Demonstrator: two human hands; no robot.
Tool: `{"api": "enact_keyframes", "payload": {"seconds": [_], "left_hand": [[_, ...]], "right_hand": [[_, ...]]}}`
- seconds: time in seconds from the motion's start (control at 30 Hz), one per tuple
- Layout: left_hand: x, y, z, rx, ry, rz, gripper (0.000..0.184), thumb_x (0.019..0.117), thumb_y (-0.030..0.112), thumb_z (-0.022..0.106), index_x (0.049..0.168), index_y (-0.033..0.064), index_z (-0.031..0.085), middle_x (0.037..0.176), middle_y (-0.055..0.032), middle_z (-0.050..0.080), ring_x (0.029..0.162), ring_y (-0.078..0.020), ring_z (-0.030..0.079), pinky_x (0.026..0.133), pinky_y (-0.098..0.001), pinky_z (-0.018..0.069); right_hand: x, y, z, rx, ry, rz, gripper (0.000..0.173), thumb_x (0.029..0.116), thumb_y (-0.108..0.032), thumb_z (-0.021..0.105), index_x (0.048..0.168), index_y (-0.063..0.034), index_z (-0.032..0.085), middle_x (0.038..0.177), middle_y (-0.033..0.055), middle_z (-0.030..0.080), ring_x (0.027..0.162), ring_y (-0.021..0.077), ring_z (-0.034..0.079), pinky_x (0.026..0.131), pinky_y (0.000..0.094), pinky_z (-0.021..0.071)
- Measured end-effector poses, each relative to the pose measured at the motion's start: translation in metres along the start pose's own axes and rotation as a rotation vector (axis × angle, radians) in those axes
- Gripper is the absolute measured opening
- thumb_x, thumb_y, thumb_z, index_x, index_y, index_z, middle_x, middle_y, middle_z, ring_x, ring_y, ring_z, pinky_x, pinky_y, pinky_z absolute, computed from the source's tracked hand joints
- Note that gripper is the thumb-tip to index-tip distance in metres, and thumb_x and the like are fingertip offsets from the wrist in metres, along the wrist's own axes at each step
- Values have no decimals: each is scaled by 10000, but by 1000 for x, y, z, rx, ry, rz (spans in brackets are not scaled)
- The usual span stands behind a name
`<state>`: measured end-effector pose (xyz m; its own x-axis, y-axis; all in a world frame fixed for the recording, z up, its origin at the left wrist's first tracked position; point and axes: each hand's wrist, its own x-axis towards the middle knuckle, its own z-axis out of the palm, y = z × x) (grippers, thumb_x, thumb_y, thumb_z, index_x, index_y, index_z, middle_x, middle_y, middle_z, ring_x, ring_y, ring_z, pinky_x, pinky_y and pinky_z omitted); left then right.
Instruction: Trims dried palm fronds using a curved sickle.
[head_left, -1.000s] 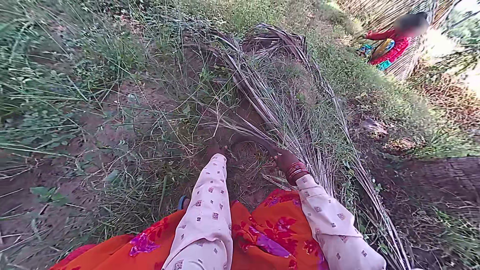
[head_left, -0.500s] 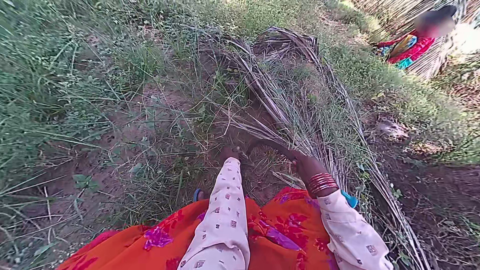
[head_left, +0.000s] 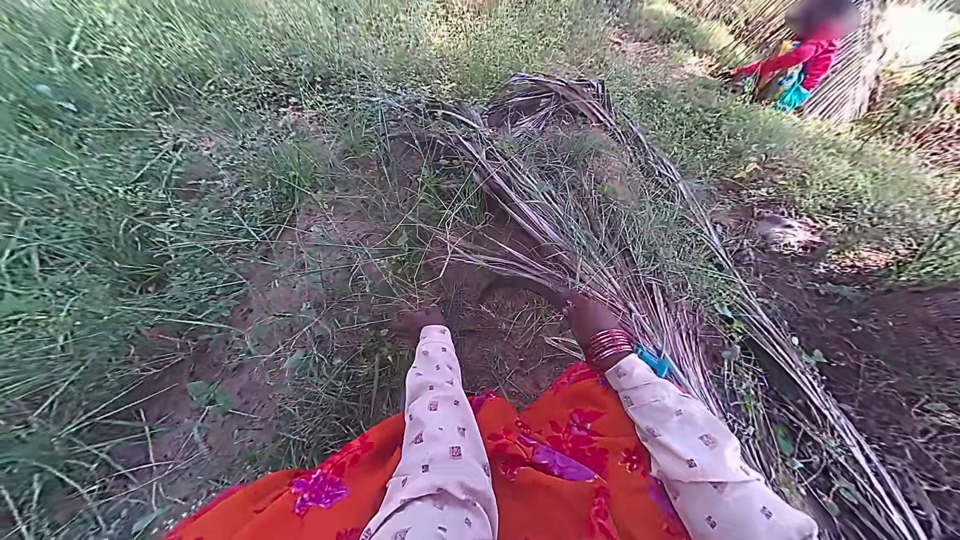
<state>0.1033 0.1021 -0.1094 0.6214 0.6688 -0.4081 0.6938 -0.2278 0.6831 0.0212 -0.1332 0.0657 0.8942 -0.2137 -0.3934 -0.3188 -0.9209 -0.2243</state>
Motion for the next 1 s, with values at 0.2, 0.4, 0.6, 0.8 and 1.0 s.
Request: {"api": "enact_keyframes", "payload": {"seconds": [0.2,0.4,0.6,0.8,1.0], "left_hand": [[-12,6,6,1,-140,64,620,995,357,683,1508,60,502,1675,-284,192,1535,-470,236,1218,-546,281],[-21,29,-5,-15,-198,299,495,1108,388,451,1472,72,563,1635,-257,345,1516,-464,307,1226,-600,225],[-29,47,-10,-279,-243,271,682,1125,462,352,1536,-81,376,1553,-328,424,1481,-424,396,1214,-555,295],[-39,52,-5,-362,-202,226,907,1038,462,596,1602,-87,146,1629,-365,225,1511,-453,295,1213,-528,302],[-67,50,-21,-665,-423,118,629,1098,370,437,1589,11,275,1638,-243,297,1475,-376,356,1132,-598,361]], "right_hand": [[22,0,10,253,-3,17,424,1096,-134,441,1518,-96,465,1133,186,701,943,289,711,899,459,551],[8,-45,15,36,-13,-148,536,1059,-200,537,1573,-135,401,1343,244,630,1252,429,603,1049,599,451],[12,-34,30,-84,-12,-356,426,1068,-54,426,1477,-118,531,1329,261,632,1256,453,593,1030,631,448],[12,-32,24,-69,54,-493,433,1036,42,437,1435,-70,564,1319,277,630,1272,467,574,1038,647,426],[5,-30,22,-129,83,-659,436,1024,64,468,1439,-38,557,1328,306,603,1302,488,530,1070,642,389]]}}
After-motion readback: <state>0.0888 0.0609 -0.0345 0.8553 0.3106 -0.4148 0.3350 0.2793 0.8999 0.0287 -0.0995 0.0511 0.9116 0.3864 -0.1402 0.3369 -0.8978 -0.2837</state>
